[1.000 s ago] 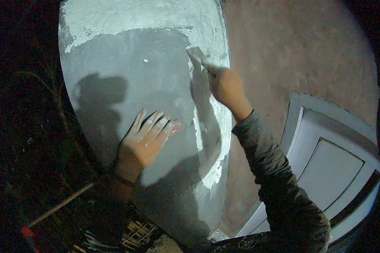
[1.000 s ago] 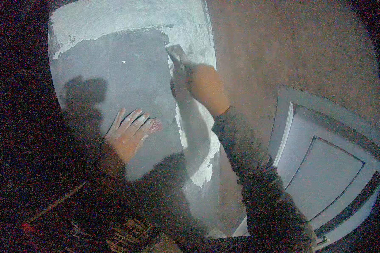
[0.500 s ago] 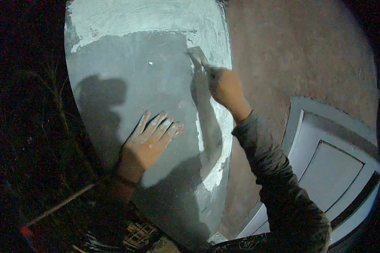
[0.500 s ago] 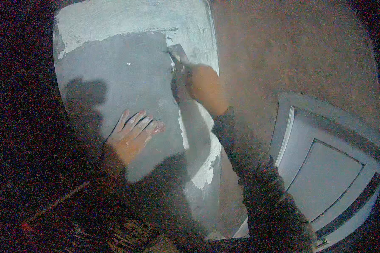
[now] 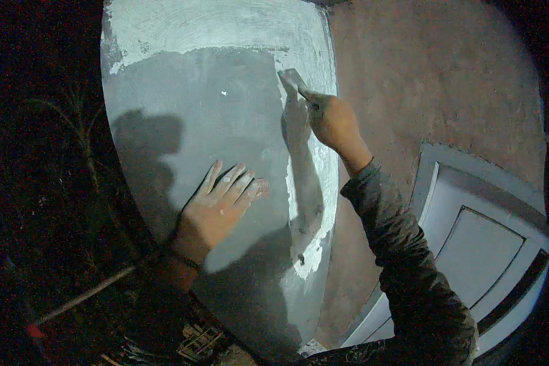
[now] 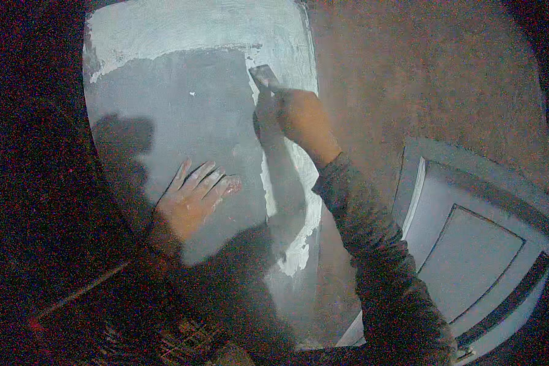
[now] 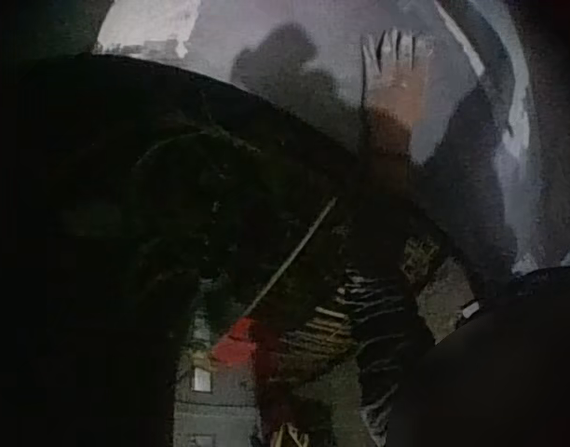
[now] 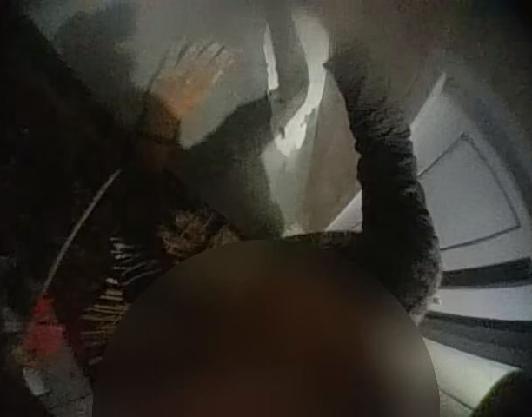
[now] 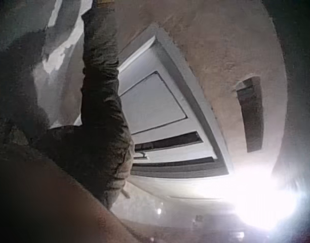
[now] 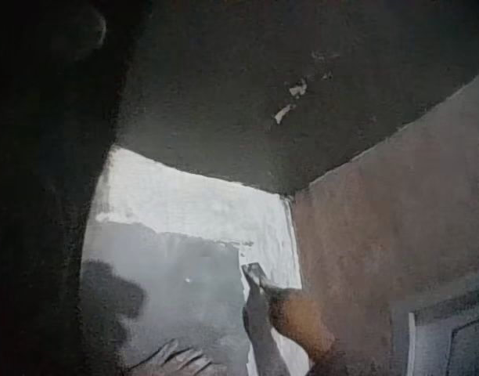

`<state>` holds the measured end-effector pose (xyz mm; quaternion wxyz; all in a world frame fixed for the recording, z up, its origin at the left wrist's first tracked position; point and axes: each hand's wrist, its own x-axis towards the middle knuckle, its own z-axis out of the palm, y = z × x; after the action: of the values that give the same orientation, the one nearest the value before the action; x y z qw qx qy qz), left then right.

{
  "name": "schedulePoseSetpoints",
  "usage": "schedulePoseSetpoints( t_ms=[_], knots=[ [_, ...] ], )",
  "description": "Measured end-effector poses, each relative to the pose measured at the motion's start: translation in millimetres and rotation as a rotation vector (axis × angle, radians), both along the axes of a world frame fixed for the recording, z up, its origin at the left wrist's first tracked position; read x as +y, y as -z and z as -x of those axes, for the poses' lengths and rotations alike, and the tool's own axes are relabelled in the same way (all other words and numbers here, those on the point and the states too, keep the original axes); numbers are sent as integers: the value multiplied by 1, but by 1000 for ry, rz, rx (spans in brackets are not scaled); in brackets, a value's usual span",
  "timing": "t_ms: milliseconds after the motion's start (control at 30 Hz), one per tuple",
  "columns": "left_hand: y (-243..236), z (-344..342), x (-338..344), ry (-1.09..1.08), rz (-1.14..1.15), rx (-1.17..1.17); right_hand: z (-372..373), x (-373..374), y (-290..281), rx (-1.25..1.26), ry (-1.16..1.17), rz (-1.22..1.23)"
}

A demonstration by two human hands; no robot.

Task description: The person applies white plaster to a wall using a trowel and a smaller putty knife. They spread and smooth the material across a vertical surface, working methodically from one area to the next.

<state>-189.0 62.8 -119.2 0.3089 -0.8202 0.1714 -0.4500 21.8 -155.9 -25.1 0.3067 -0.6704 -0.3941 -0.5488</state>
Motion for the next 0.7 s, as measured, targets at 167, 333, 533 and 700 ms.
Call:
schedulePoseSetpoints(
  t_ms=[167, 333, 533, 700],
  knots=[
    [-1, 0, -2, 6, 7, 27, 1, -5, -11, -49, 118, 83],
    [-1, -1, 1, -26, -30, 6, 18, 0, -29, 97, 147, 107],
    [-1, -3, 3, -49, -59, 34, 29, 4, -18, 204, 165, 185],
    [-2, -3, 1, -18, -28, 36, 19, 7, -32, -39, 155, 17]
  ],
)
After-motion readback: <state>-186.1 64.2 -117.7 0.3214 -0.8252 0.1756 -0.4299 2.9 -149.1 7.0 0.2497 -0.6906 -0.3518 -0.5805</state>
